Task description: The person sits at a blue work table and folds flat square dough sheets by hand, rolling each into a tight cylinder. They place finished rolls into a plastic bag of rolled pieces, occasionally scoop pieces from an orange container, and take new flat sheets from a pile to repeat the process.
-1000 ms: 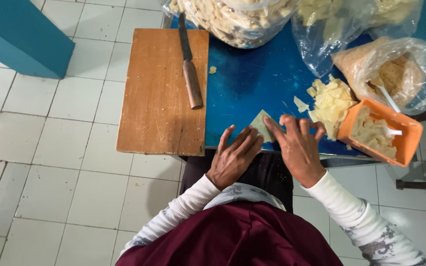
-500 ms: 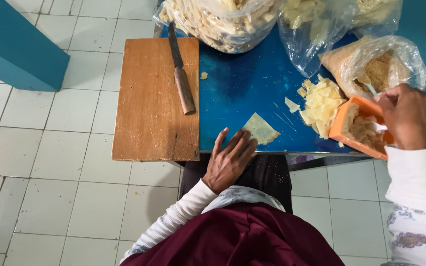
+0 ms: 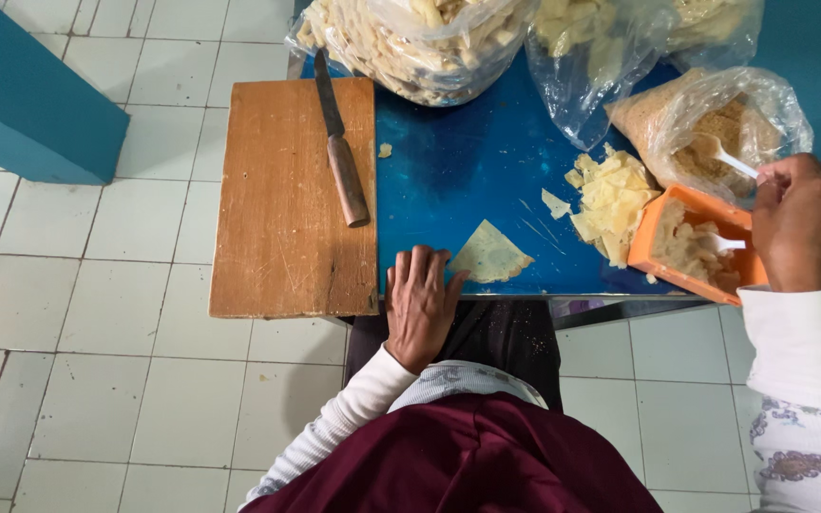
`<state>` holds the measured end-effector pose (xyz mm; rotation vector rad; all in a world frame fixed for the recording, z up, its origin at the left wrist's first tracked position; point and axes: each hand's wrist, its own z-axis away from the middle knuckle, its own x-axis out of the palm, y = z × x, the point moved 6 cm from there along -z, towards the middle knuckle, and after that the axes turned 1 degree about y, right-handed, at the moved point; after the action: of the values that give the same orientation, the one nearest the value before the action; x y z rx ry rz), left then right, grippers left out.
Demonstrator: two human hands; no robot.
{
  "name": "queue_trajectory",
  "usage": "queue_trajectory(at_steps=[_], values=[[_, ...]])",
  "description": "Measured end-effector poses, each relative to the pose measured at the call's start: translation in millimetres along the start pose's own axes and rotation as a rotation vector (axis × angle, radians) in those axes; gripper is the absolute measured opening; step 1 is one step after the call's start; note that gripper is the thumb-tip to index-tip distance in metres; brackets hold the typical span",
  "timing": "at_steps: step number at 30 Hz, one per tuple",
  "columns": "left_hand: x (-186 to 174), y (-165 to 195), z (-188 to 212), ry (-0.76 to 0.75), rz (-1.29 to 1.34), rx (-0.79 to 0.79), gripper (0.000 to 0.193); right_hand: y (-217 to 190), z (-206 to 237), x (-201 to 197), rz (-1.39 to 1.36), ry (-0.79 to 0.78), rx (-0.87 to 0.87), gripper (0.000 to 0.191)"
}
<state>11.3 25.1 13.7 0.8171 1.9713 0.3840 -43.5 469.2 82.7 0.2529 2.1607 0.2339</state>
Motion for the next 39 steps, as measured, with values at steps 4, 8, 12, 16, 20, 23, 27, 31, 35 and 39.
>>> queue_trajectory(at_steps=[4,8,12,16,20,23,27,31,35,39], values=[[1,3,-8,-0.017,-0.002,-0.048,0.026,1,3,8,-0.119,-0.104,0.063,0.010],[-1,6,-11,-0.023,0.027,-0.067,0.023,10,3,17,-0.475,-0.230,0.255,0.011],[-2,8,-11,0.004,0.074,-0.049,0.020,19,-1,18,-0.840,-0.286,0.461,0.015],[1,11,-11,0.039,0.119,-0.024,0.012,34,14,22,-0.884,-0.370,0.761,0.018],[2,11,-10,0.048,0.232,0.003,0.013,40,18,28,-1.014,-0.322,0.698,0.019],[2,9,-10,0.054,0.311,0.005,0.015,38,14,24,-1.114,-0.278,0.571,0.017],[0,2,-12,0.103,0.334,-0.053,0.019,4,19,-12,-1.273,-0.291,0.450,0.014],[3,-7,-10,0.064,0.428,-0.139,0.025,-71,28,-62,-1.059,-0.399,0.289,0.019],[4,-9,-7,0.043,0.494,-0.168,0.030,-162,29,-76,-1.200,-0.540,0.204,0.022],[3,-7,-6,0.046,0.540,-0.166,0.032,-202,31,-81,-0.952,-0.432,0.063,0.016]])
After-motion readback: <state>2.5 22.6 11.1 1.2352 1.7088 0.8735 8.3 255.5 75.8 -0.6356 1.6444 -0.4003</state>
